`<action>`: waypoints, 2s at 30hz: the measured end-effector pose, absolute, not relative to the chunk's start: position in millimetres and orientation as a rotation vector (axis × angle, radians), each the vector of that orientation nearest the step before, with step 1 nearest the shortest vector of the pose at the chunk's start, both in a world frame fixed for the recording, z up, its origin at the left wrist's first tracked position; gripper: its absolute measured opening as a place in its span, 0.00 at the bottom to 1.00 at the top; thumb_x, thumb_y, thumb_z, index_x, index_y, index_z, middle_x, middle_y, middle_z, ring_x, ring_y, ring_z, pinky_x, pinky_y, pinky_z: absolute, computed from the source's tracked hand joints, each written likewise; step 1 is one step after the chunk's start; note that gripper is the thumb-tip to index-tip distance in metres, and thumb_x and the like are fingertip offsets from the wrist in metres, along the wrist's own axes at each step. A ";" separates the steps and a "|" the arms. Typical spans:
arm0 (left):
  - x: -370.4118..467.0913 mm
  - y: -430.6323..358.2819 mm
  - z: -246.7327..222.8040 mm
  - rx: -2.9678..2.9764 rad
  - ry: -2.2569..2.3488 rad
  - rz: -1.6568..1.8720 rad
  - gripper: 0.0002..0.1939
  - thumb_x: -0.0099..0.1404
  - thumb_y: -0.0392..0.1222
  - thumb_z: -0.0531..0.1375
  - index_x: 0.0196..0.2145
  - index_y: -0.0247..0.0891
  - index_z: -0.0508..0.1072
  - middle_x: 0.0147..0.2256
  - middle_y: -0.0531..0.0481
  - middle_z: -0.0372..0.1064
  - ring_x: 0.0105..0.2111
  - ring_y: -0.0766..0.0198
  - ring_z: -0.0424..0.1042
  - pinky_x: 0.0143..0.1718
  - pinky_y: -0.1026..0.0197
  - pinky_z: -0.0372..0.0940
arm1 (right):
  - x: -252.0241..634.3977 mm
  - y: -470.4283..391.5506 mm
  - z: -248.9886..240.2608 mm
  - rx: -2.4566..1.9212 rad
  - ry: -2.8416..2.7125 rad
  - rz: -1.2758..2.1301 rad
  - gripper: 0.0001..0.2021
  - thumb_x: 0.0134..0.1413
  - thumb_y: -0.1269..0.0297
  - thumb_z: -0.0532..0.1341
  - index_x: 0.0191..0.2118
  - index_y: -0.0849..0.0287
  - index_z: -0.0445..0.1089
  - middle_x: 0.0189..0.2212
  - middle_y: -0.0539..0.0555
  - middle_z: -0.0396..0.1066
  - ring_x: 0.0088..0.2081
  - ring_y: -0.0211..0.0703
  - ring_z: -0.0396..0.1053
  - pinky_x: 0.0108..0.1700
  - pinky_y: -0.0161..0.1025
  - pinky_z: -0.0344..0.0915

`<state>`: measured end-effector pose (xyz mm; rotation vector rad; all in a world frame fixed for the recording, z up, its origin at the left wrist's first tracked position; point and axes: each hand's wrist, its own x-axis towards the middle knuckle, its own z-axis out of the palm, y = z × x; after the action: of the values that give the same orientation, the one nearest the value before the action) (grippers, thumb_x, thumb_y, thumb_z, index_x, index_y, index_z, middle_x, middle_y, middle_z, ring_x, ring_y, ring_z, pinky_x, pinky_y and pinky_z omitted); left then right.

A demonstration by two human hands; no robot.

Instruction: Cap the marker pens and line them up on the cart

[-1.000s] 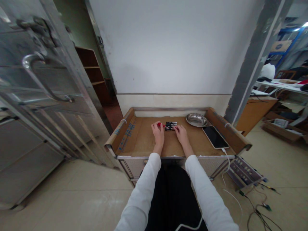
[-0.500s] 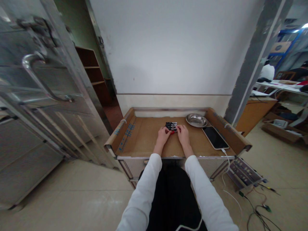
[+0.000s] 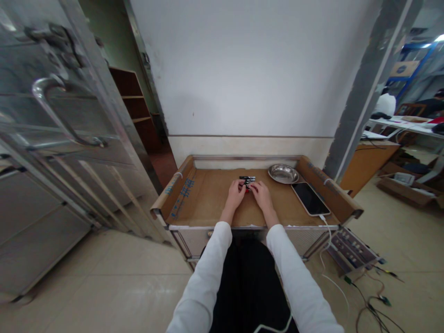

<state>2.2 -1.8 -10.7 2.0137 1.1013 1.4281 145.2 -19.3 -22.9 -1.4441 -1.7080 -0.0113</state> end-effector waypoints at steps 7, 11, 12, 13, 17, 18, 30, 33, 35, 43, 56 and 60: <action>1.1 -6.7 -4.2 2.098 1.031 1.412 0.03 0.62 0.36 0.58 0.36 0.37 0.71 0.35 0.49 0.67 0.34 0.66 0.68 0.38 0.62 0.66 | 144.1 -22.8 -19.9 -1.502 -1.765 -0.038 0.12 0.61 0.62 0.54 0.42 0.55 0.74 0.37 0.56 0.70 0.38 0.44 0.67 0.42 0.40 0.62; 0.3 -4.5 -6.3 2.094 1.052 1.370 0.03 0.62 0.35 0.58 0.35 0.37 0.71 0.34 0.50 0.65 0.33 0.66 0.67 0.39 0.61 0.65 | 143.8 -22.9 -20.1 -1.493 -1.784 -0.007 0.12 0.61 0.62 0.54 0.42 0.54 0.74 0.38 0.56 0.70 0.39 0.44 0.68 0.43 0.40 0.62; 0.2 -3.7 -7.4 2.093 1.062 1.359 0.02 0.62 0.35 0.58 0.34 0.37 0.71 0.34 0.51 0.64 0.33 0.66 0.67 0.39 0.61 0.65 | 143.7 -22.7 -20.2 -1.492 -1.782 -0.002 0.12 0.61 0.62 0.54 0.42 0.54 0.74 0.38 0.56 0.71 0.40 0.44 0.68 0.43 0.40 0.62; 0.3 -2.9 -8.5 2.092 1.076 1.351 0.02 0.62 0.35 0.58 0.34 0.37 0.70 0.34 0.51 0.64 0.34 0.66 0.67 0.40 0.61 0.65 | 143.8 -22.6 -20.4 -1.494 -1.775 -0.001 0.12 0.61 0.62 0.54 0.42 0.54 0.74 0.39 0.56 0.71 0.40 0.44 0.68 0.44 0.40 0.62; 1.5 -1.2 -12.5 2.126 1.223 1.328 0.02 0.60 0.34 0.59 0.29 0.37 0.69 0.33 0.50 0.62 0.37 0.63 0.65 0.44 0.58 0.63 | 144.5 -21.7 -21.3 -1.531 -1.668 0.010 0.14 0.61 0.62 0.53 0.46 0.56 0.72 0.40 0.57 0.71 0.41 0.44 0.68 0.46 0.41 0.63; 2.0 -1.4 -13.0 2.151 1.268 1.307 0.03 0.59 0.34 0.60 0.29 0.37 0.68 0.34 0.49 0.62 0.38 0.62 0.65 0.45 0.57 0.62 | 144.8 -21.4 -21.6 -1.540 -1.635 0.014 0.14 0.60 0.62 0.53 0.47 0.57 0.72 0.41 0.58 0.71 0.41 0.45 0.68 0.46 0.41 0.63; 4.3 -3.8 -15.2 2.337 1.435 1.075 0.03 0.58 0.35 0.60 0.30 0.38 0.67 0.38 0.48 0.61 0.41 0.59 0.62 0.46 0.55 0.58 | 146.3 -15.2 -26.8 -1.427 -1.569 0.151 0.06 0.56 0.64 0.57 0.37 0.59 0.70 0.37 0.56 0.67 0.37 0.42 0.66 0.44 0.41 0.65; 4.2 -2.2 -17.5 2.326 1.444 1.098 0.03 0.59 0.36 0.60 0.31 0.38 0.67 0.38 0.47 0.61 0.42 0.59 0.61 0.47 0.55 0.58 | 146.6 -14.8 -28.4 -1.412 -1.595 0.180 0.05 0.55 0.66 0.58 0.35 0.58 0.70 0.37 0.55 0.67 0.36 0.42 0.67 0.44 0.41 0.66; 4.1 -1.0 -19.5 2.331 1.432 1.102 0.03 0.59 0.35 0.60 0.32 0.38 0.67 0.38 0.48 0.61 0.42 0.59 0.61 0.48 0.55 0.58 | 146.6 -14.4 -29.5 -1.406 -1.599 0.191 0.04 0.54 0.67 0.59 0.35 0.58 0.70 0.37 0.54 0.66 0.36 0.41 0.67 0.44 0.41 0.66; 4.1 3.7 -25.2 2.323 1.429 1.116 0.04 0.59 0.34 0.60 0.32 0.38 0.68 0.38 0.47 0.61 0.43 0.58 0.61 0.48 0.54 0.57 | 147.0 -10.3 -32.7 -1.351 -1.599 0.249 0.03 0.51 0.68 0.61 0.33 0.57 0.70 0.35 0.51 0.65 0.34 0.39 0.66 0.43 0.41 0.66; 2.0 3.2 -21.9 2.314 1.394 1.136 0.04 0.59 0.33 0.60 0.31 0.38 0.66 0.36 0.48 0.63 0.41 0.59 0.62 0.47 0.54 0.58 | 147.1 -12.8 -31.8 -1.300 -1.615 0.234 0.06 0.52 0.71 0.59 0.37 0.57 0.71 0.36 0.52 0.62 0.37 0.41 0.66 0.46 0.43 0.66; 2.1 1.5 -19.3 2.300 1.374 1.145 0.04 0.59 0.32 0.59 0.31 0.37 0.66 0.36 0.49 0.63 0.41 0.59 0.62 0.48 0.54 0.58 | 146.3 -13.5 -31.3 -1.327 -1.621 0.221 0.06 0.52 0.71 0.58 0.37 0.57 0.70 0.36 0.53 0.62 0.39 0.42 0.66 0.48 0.43 0.65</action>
<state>2.1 1.5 -19.3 2.2995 1.3736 1.1454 146.3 -13.5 -31.3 -1.3271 -1.6211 0.2212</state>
